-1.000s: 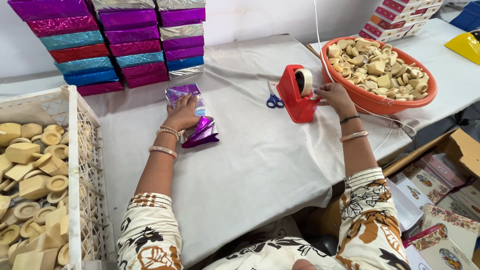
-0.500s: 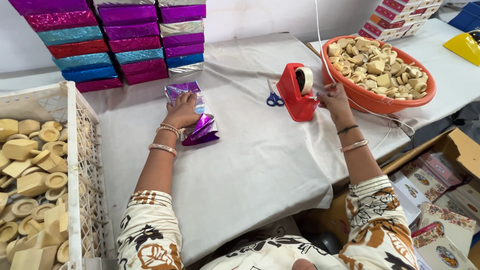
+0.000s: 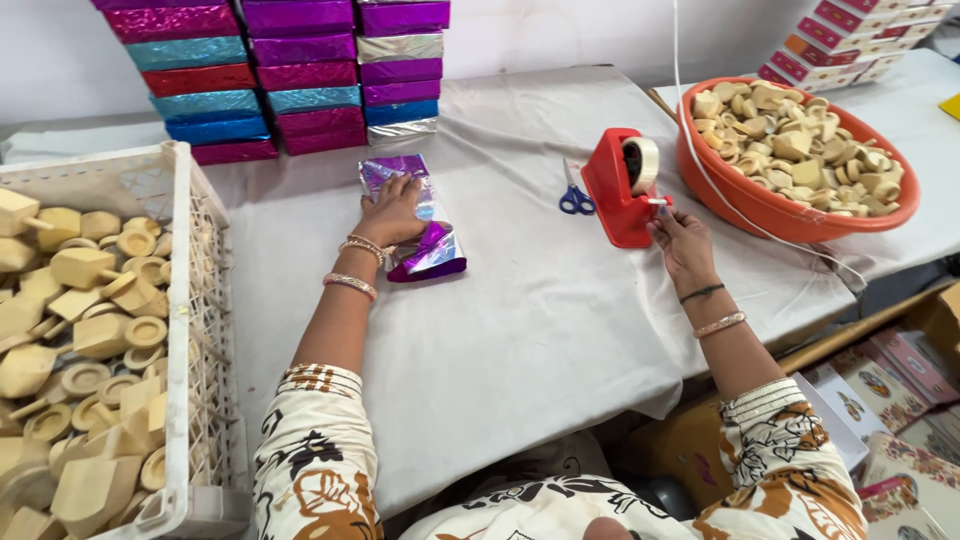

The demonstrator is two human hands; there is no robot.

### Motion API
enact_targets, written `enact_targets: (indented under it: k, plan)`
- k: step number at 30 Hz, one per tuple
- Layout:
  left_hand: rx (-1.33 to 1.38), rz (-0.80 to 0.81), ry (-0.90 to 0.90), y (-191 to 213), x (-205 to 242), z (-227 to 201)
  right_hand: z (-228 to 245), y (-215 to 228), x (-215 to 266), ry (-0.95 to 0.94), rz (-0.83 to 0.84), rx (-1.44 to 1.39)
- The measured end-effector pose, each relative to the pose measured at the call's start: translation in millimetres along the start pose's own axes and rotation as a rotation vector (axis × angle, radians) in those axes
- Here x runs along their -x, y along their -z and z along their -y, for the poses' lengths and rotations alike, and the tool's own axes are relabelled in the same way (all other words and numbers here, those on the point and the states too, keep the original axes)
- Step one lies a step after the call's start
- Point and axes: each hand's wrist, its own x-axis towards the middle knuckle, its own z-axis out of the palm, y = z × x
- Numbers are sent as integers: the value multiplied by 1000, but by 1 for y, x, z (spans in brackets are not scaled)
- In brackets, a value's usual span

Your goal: The person wraps a small rectangular box in shiny purple foil paper. They fold the paper around the box, tuck the edges, and secure the wrapping using clear tape from a red dispenser. The wrapped item is then placed on a stack of other wrapped boxes.

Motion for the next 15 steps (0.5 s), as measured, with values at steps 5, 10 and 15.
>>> enact_targets:
  k: [5,10,15]
  plan:
    - [-31,24,20,7,6,-9,-3,-3,2,16,-15,-57]
    - [-21,-7,-20,5,5,-5,-11,5,-5,20,-9,-40]
    - [20,-3,-25,-1,2,-4,-30,-18,39,-12,33,158]
